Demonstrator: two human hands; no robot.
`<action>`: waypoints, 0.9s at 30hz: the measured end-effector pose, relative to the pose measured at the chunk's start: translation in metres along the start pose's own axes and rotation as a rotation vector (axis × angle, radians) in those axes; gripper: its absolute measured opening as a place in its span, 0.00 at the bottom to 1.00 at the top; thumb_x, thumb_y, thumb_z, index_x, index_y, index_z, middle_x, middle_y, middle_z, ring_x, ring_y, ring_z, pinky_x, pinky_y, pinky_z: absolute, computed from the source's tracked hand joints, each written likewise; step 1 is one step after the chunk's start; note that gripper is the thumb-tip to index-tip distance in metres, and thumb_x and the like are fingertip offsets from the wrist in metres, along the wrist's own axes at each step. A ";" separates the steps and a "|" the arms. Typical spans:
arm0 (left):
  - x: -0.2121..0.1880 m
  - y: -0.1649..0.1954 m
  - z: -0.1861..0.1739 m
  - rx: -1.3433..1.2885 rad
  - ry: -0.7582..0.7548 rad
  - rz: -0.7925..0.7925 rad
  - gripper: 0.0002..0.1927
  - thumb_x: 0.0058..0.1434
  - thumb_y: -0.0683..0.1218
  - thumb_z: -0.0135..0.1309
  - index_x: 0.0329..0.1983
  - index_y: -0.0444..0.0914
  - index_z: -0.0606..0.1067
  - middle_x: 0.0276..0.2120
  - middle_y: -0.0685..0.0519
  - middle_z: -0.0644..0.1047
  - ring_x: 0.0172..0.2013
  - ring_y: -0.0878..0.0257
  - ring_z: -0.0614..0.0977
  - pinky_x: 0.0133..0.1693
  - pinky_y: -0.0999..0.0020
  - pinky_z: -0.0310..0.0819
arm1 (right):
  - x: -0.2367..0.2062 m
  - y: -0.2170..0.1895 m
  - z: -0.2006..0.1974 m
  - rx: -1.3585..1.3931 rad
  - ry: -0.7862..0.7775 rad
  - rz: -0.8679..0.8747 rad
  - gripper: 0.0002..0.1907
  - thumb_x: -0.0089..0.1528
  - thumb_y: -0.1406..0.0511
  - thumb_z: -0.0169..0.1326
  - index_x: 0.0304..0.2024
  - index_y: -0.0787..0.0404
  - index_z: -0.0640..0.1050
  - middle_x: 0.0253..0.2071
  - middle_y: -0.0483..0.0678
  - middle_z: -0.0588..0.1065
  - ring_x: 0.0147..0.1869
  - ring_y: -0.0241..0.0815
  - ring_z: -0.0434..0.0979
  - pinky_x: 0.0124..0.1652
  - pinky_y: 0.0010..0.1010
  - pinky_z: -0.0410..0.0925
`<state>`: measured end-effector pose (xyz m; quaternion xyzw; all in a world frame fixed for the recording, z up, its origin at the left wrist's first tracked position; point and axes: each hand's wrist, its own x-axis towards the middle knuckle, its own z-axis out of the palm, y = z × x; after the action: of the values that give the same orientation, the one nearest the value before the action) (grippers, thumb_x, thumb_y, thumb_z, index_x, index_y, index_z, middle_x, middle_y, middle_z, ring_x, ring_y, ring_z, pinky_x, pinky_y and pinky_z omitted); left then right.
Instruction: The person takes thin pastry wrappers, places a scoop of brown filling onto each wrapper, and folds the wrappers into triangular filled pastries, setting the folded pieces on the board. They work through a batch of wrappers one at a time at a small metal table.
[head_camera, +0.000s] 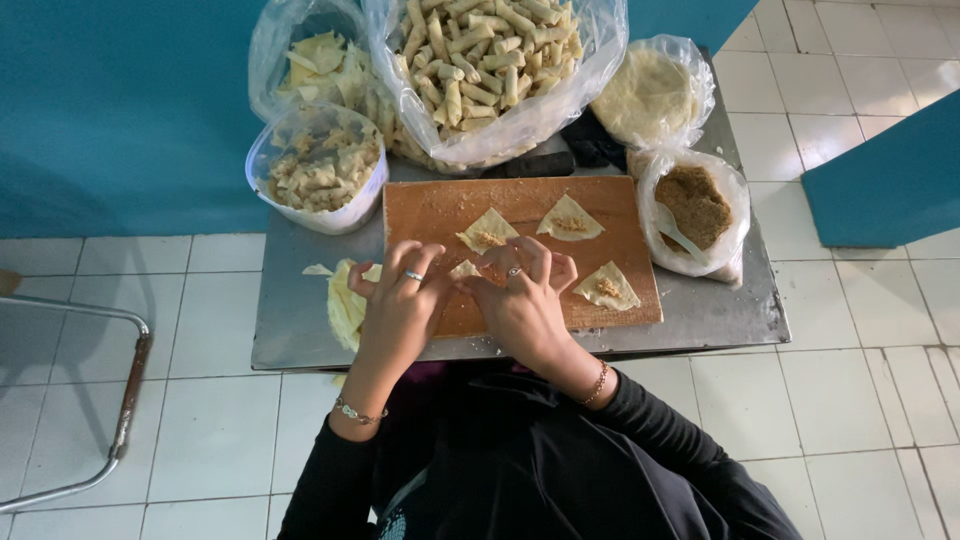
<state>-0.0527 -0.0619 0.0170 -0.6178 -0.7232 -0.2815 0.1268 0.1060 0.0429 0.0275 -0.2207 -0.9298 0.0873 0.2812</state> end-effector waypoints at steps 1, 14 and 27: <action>0.001 0.000 0.001 -0.006 0.009 0.008 0.04 0.59 0.47 0.62 0.36 0.46 0.83 0.56 0.61 0.74 0.61 0.59 0.71 0.57 0.41 0.49 | 0.000 0.000 -0.001 -0.048 0.026 0.004 0.08 0.63 0.57 0.60 0.44 0.44 0.87 0.56 0.39 0.72 0.70 0.54 0.57 0.64 0.48 0.55; -0.002 0.003 0.007 0.097 0.057 0.016 0.09 0.61 0.47 0.60 0.44 0.54 0.84 0.59 0.62 0.73 0.63 0.57 0.69 0.57 0.41 0.49 | 0.006 -0.002 -0.001 -0.095 0.059 0.013 0.06 0.61 0.58 0.62 0.40 0.45 0.86 0.56 0.40 0.71 0.70 0.53 0.58 0.63 0.52 0.52; 0.001 0.003 0.012 0.032 0.050 -0.036 0.07 0.61 0.46 0.61 0.41 0.51 0.83 0.56 0.61 0.74 0.63 0.56 0.69 0.58 0.41 0.46 | 0.005 -0.009 -0.006 -0.080 0.094 -0.006 0.11 0.59 0.64 0.61 0.43 0.44 0.87 0.54 0.43 0.72 0.67 0.57 0.59 0.61 0.46 0.61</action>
<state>-0.0481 -0.0543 0.0083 -0.5953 -0.7352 -0.2876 0.1494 0.1024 0.0377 0.0373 -0.2329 -0.9190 0.0388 0.3158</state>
